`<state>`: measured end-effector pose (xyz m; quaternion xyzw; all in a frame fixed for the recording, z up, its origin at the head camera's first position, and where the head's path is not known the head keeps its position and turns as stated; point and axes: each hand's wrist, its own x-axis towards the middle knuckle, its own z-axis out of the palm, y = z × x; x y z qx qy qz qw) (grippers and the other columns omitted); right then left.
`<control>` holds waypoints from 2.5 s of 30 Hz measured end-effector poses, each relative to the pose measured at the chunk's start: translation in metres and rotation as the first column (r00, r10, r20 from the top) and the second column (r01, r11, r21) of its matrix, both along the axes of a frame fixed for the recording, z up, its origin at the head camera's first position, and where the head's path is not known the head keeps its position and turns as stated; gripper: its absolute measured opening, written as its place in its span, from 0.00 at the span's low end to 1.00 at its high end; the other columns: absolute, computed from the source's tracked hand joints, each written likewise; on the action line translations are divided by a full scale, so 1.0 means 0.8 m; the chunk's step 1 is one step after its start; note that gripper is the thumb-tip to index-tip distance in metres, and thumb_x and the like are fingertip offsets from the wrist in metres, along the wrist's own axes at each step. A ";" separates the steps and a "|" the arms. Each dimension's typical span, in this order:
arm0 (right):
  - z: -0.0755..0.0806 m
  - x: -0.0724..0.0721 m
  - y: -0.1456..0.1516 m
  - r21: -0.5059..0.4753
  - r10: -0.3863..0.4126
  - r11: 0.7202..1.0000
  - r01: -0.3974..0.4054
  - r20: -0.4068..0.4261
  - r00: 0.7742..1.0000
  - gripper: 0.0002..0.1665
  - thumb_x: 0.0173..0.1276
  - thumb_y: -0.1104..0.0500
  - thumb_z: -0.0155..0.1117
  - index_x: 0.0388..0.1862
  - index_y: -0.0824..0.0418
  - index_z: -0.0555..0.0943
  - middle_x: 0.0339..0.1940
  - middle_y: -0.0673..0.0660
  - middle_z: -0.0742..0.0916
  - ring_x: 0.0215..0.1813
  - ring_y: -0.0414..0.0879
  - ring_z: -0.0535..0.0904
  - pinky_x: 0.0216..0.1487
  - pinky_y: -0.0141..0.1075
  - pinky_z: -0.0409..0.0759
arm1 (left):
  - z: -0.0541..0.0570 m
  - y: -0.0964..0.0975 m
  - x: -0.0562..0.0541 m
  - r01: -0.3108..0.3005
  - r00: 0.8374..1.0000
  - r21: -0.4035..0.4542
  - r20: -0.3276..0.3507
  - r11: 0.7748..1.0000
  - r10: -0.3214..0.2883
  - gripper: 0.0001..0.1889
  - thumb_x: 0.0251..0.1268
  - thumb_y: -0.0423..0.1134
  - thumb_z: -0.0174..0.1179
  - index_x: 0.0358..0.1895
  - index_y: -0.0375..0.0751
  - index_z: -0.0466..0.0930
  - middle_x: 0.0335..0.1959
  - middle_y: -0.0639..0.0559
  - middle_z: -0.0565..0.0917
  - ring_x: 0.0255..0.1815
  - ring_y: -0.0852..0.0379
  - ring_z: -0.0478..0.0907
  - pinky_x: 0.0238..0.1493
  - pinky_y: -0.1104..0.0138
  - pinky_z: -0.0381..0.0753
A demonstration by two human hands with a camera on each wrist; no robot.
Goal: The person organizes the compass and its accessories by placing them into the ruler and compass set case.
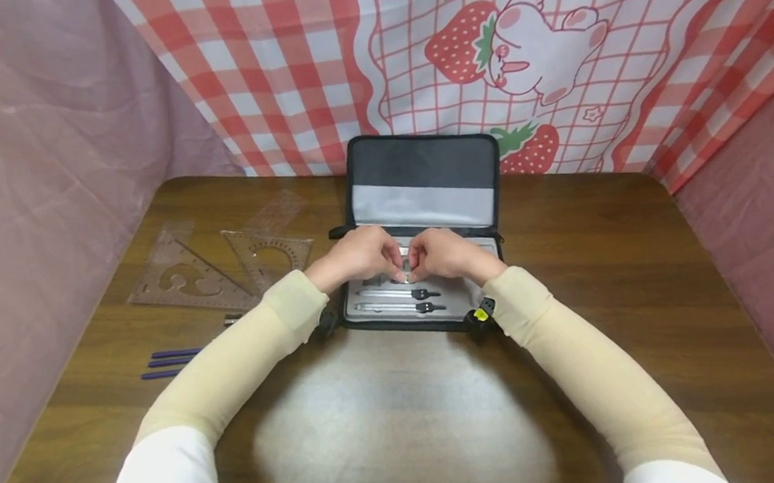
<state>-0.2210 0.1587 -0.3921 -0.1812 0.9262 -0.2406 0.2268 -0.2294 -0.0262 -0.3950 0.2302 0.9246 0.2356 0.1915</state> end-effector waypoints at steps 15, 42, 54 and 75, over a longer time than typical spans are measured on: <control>0.000 -0.001 0.000 0.003 -0.006 1.000 0.006 0.023 1.000 0.11 0.59 0.58 0.77 0.32 0.57 0.81 0.22 0.52 0.80 0.28 0.45 0.72 0.36 0.38 0.69 | -0.003 0.001 0.001 0.058 0.997 -0.027 -0.054 0.998 -0.060 0.06 0.58 0.44 0.74 0.32 0.53 0.85 0.26 0.59 0.83 0.30 0.58 0.78 0.34 0.63 0.74; -0.004 0.008 0.005 -0.006 0.014 1.000 -0.015 -0.053 0.998 0.11 0.60 0.55 0.76 0.29 0.54 0.80 0.22 0.51 0.80 0.28 0.45 0.73 0.37 0.39 0.70 | 0.027 -0.215 0.053 0.253 0.959 -0.018 -0.128 0.967 -0.253 0.08 0.58 0.42 0.73 0.31 0.49 0.82 0.25 0.62 0.77 0.26 0.64 0.72 0.31 0.65 0.74; -0.007 0.009 0.003 -0.010 -0.008 1.000 0.008 -0.047 0.999 0.12 0.61 0.55 0.76 0.29 0.55 0.79 0.22 0.52 0.79 0.27 0.45 0.72 0.34 0.39 0.69 | 0.023 -0.287 0.130 0.194 0.959 -0.119 -0.188 0.974 -0.214 0.13 0.47 0.49 0.78 0.33 0.53 0.84 0.30 0.67 0.75 0.30 0.66 0.72 0.31 0.66 0.74; -0.007 0.022 0.047 -0.194 -0.094 0.980 0.052 -0.215 0.972 0.14 0.58 0.54 0.78 0.26 0.55 0.79 0.23 0.49 0.81 0.28 0.45 0.74 0.34 0.38 0.71 | -0.001 -0.307 0.137 0.080 0.986 -0.105 -0.139 0.991 -0.095 0.18 0.43 0.46 0.80 0.33 0.47 0.79 0.27 0.62 0.73 0.30 0.63 0.70 0.32 0.65 0.73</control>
